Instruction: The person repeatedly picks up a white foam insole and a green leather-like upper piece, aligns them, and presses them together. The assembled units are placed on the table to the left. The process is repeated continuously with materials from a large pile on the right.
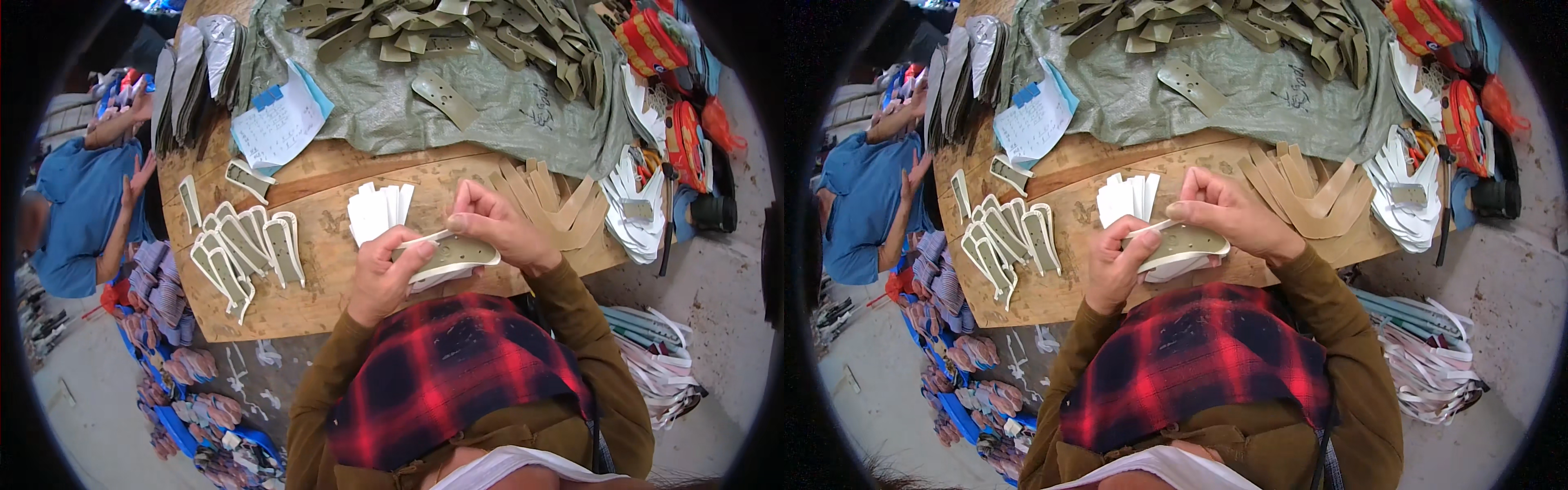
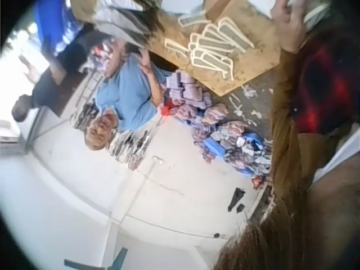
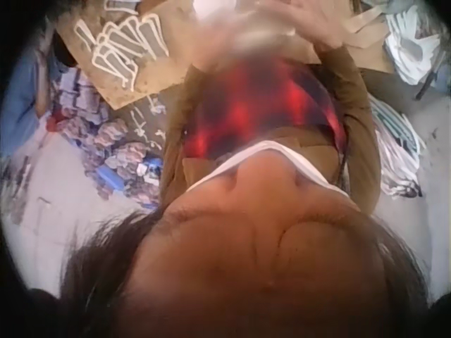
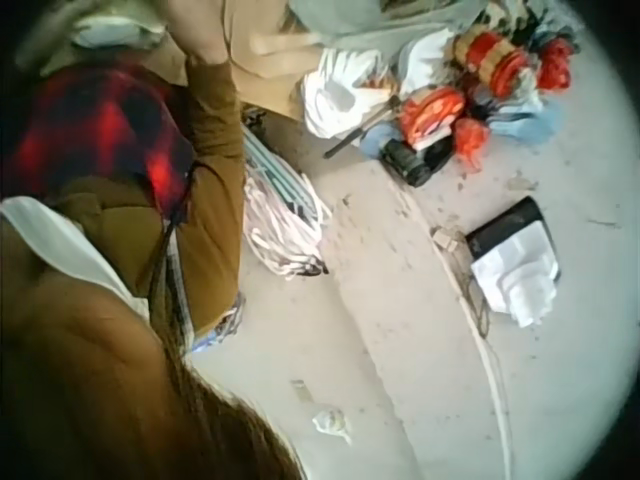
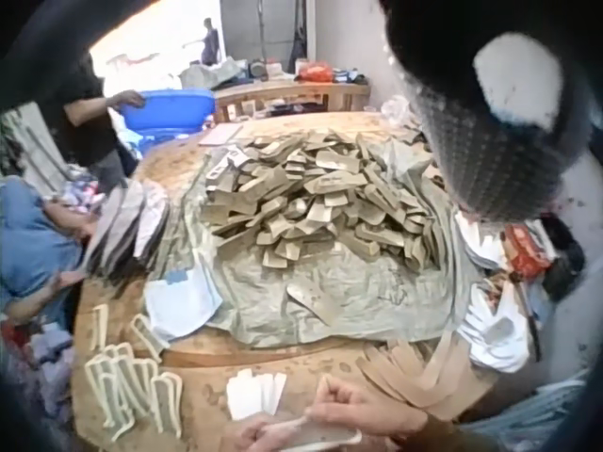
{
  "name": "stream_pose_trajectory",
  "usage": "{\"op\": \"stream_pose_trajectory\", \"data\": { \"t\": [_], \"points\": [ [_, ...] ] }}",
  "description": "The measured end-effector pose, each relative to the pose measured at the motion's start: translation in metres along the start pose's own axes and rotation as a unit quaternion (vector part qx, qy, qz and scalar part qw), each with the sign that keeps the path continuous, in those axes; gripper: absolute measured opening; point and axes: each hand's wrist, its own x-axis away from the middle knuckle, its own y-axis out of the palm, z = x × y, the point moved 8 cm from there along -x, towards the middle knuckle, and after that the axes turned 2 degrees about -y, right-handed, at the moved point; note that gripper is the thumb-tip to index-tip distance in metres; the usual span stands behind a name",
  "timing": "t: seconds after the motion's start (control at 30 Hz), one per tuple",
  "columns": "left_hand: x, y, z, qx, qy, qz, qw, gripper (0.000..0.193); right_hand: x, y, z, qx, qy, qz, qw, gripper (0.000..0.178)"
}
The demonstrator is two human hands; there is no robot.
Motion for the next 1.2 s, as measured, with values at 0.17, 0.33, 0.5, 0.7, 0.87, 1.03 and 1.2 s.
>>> {"op": "stream_pose_trajectory", "data": {
  "t": [0.17, 0.33, 0.5, 0.7, 0.87, 1.03, 1.2],
  "points": [
    [0.001, -0.001, -0.006, 0.051, -0.078, 0.069, 0.993, 0.022, -0.001, 0.004, -0.017, -0.093, -0.018, 0.036, 0.995, 0.018],
    [0.001, 0.022, -0.012, -0.014, -0.094, -0.185, 0.978, 0.033, -0.005, 0.006, -0.026, 0.111, -0.004, -0.025, 0.994, 0.017],
    [0.001, 0.048, 0.015, 0.113, -0.085, -0.175, 0.975, 0.039, -0.001, 0.008, -0.041, -0.011, -0.073, -0.029, 0.997, 0.021],
    [0.001, 0.044, 0.003, 0.096, -0.078, -0.096, 0.988, 0.034, -0.008, -0.002, -0.025, 0.091, -0.179, 0.176, 0.964, 0.042],
    [-0.006, 0.033, -0.016, 0.143, -0.032, -0.051, 0.988, 0.040, -0.008, 0.017, 0.024, 0.035, -0.246, 0.198, 0.948, 0.048],
    [-0.004, 0.037, -0.024, 0.261, -0.119, -0.102, 0.952, 0.045, -0.017, 0.020, -0.001, -0.081, -0.198, 0.080, 0.974, 0.065],
    [0.005, 0.056, -0.038, 0.468, -0.186, -0.263, 0.823, 0.072, -0.012, 0.002, -0.007, -0.064, -0.159, 0.038, 0.984, 0.036]
  ]
}}
